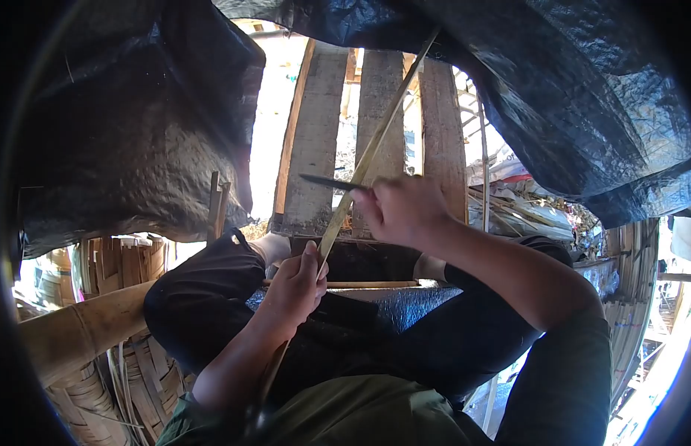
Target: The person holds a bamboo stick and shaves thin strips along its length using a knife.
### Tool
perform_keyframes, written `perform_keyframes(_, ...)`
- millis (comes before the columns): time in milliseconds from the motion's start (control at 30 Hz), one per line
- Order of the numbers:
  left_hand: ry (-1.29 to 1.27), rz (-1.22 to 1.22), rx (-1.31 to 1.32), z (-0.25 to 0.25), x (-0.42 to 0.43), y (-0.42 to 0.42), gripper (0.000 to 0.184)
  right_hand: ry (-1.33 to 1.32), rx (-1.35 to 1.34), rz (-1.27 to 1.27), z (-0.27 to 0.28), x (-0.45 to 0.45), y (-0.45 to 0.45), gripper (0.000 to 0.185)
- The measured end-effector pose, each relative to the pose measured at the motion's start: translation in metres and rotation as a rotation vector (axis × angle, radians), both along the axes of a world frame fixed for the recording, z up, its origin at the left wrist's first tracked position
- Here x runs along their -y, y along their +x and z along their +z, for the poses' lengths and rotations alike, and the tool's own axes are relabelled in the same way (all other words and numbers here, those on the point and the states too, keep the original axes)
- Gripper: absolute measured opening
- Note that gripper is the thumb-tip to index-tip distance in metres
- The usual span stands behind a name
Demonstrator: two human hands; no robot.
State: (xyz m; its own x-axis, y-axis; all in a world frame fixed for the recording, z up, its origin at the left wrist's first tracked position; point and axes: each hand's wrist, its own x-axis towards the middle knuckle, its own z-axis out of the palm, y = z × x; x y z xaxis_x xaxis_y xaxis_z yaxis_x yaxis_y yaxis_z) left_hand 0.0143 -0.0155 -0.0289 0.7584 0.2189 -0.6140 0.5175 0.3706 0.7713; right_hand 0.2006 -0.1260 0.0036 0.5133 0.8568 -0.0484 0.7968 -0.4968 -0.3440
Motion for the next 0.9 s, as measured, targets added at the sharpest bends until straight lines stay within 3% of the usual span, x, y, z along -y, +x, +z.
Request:
perform_keyframes(100, -0.103, -0.022, -0.078, 0.008, -0.002, 0.001, 0.048, -0.101, -0.135, -0.017, 0.007, -0.003, -0.006, 0.037)
perform_keyframes(233, -0.127, -0.016, -0.074, 0.003, 0.001, 0.000, 0.047, -0.061, -0.092, 0.274, 0.010, 0.002, -0.036, 0.041)
perform_keyframes(433, -0.041, -0.002, -0.108, 0.009, -0.004, 0.006, 0.051, 0.084, -0.068, 0.310, -0.006, -0.001, -0.018, 0.038)
perform_keyframes(533, -0.113, 0.066, -0.086, 0.012, -0.004, 0.004, 0.049, -0.048, 0.008, 0.063, -0.009, -0.005, 0.004, 0.047)
perform_keyframes(633, -0.214, -0.011, -0.130, 0.011, -0.003, 0.000, 0.045, 0.086, 0.132, -0.034, -0.005, -0.005, 0.021, 0.048)
perform_keyframes(667, -0.245, -0.016, -0.145, 0.011, -0.004, 0.000, 0.044, -0.002, -0.059, -0.111, -0.002, -0.004, 0.015, 0.047)
perform_keyframes(700, -0.276, -0.022, -0.159, 0.011, -0.004, 0.000, 0.044, -0.001, -0.055, -0.106, 0.002, -0.004, -0.002, 0.047)
perform_keyframes(767, -0.245, -0.018, -0.166, 0.013, -0.005, 0.001, 0.044, 0.028, -0.213, 0.186, 0.005, 0.001, -0.030, 0.048)
perform_keyframes(900, -0.215, 0.054, -0.126, 0.000, 0.000, 0.002, 0.043, 0.055, -0.051, 0.276, -0.004, 0.007, -0.028, 0.053)
